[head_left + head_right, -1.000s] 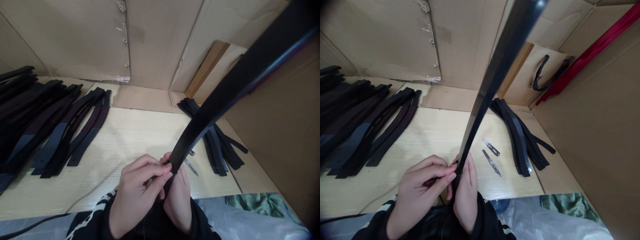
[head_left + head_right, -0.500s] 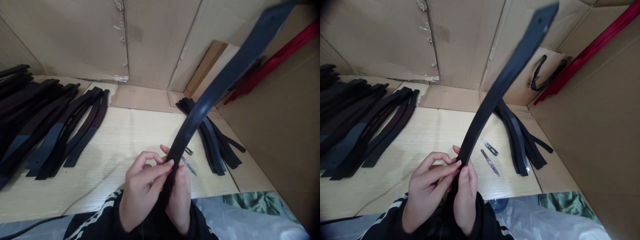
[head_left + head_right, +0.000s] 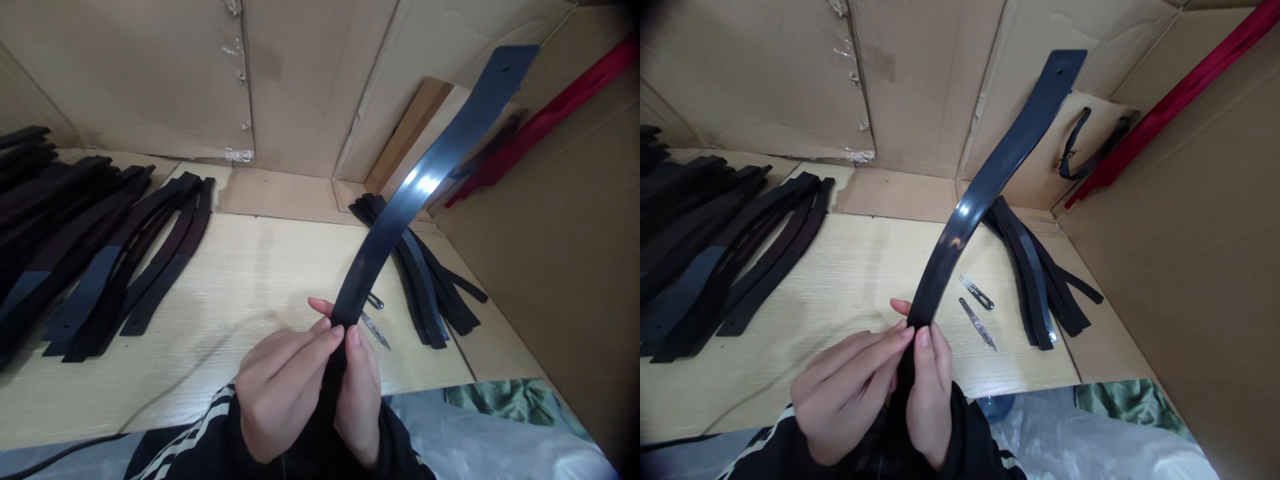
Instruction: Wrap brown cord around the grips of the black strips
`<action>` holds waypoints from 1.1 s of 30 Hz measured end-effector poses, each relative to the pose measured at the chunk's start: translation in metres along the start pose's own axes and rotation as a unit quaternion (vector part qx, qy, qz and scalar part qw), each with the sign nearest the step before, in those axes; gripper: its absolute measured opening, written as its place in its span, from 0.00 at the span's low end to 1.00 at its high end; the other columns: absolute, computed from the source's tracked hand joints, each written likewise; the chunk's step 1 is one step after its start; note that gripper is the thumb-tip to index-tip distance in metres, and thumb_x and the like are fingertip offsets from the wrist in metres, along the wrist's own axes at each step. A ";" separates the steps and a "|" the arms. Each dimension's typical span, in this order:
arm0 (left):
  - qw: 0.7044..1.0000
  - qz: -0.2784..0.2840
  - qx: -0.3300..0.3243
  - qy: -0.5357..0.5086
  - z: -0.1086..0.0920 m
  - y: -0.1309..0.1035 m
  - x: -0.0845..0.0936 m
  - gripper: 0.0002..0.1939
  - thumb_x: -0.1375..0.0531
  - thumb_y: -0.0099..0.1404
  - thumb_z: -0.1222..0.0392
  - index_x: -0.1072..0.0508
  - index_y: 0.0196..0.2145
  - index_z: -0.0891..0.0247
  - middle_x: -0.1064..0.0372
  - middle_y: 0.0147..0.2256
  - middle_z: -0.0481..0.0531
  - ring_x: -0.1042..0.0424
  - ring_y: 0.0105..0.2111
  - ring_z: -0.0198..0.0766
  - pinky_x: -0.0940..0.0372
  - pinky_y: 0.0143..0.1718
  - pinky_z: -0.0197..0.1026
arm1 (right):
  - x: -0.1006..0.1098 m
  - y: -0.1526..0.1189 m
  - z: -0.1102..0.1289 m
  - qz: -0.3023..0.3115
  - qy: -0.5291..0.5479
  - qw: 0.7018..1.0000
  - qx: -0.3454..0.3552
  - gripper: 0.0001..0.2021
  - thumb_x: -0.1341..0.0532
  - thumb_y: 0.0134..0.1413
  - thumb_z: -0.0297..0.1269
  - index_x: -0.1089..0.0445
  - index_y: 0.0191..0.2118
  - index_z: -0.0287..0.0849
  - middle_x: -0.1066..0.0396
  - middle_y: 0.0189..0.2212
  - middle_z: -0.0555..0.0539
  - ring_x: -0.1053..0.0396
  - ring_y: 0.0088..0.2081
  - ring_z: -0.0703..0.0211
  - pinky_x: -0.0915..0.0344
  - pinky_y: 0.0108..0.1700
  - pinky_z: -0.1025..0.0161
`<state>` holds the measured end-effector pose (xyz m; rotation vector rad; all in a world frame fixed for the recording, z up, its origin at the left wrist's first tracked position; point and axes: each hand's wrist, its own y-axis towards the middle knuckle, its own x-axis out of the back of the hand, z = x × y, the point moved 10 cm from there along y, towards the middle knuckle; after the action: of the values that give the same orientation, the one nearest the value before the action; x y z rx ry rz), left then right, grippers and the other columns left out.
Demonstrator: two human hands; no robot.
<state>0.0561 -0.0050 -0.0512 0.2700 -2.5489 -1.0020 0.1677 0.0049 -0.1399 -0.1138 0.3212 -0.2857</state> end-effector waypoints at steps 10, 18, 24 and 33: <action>0.987 0.020 0.158 -0.030 0.024 -0.005 -0.003 0.09 0.37 0.55 0.68 0.33 0.26 0.59 0.22 0.24 0.45 0.27 0.15 0.34 0.33 0.12 0.31 | -0.006 -0.002 -0.003 0.040 0.046 0.998 -0.024 0.19 0.47 0.58 0.52 0.26 0.43 0.47 0.27 0.37 0.45 0.39 0.20 0.67 0.43 0.17 0.67; 0.995 0.033 0.098 0.011 0.010 -0.002 -0.001 0.11 0.38 0.56 0.71 0.34 0.31 0.57 0.23 0.23 0.42 0.27 0.15 0.31 0.37 0.10 0.29 | -0.007 -0.001 0.002 0.047 0.060 0.996 -0.036 0.11 0.42 0.54 0.42 0.24 0.38 0.47 0.28 0.29 0.48 0.41 0.17 0.68 0.44 0.16 0.68; 0.987 0.093 0.113 -0.064 0.019 -0.001 -0.006 0.11 0.38 0.59 0.68 0.35 0.36 0.55 0.22 0.34 0.42 0.27 0.16 0.28 0.32 0.15 0.28 | 0.002 0.001 -0.003 0.026 0.037 0.998 -0.052 0.13 0.44 0.55 0.43 0.26 0.35 0.41 0.31 0.20 0.50 0.44 0.12 0.69 0.48 0.13 0.68; 0.968 0.219 0.091 -0.086 0.004 0.019 -0.004 0.12 0.41 0.61 0.69 0.38 0.38 0.53 0.27 0.22 0.34 0.24 0.20 0.29 0.29 0.26 0.29 | -0.022 -0.004 0.005 0.142 0.146 0.978 -0.035 0.11 0.48 0.59 0.43 0.33 0.33 0.43 0.41 0.09 0.58 0.47 0.07 0.68 0.53 0.09 0.71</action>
<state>0.0574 0.0125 -0.0424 -0.3376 -2.6839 -0.6477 0.1486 0.0082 -0.1284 -0.0930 0.6329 -0.0048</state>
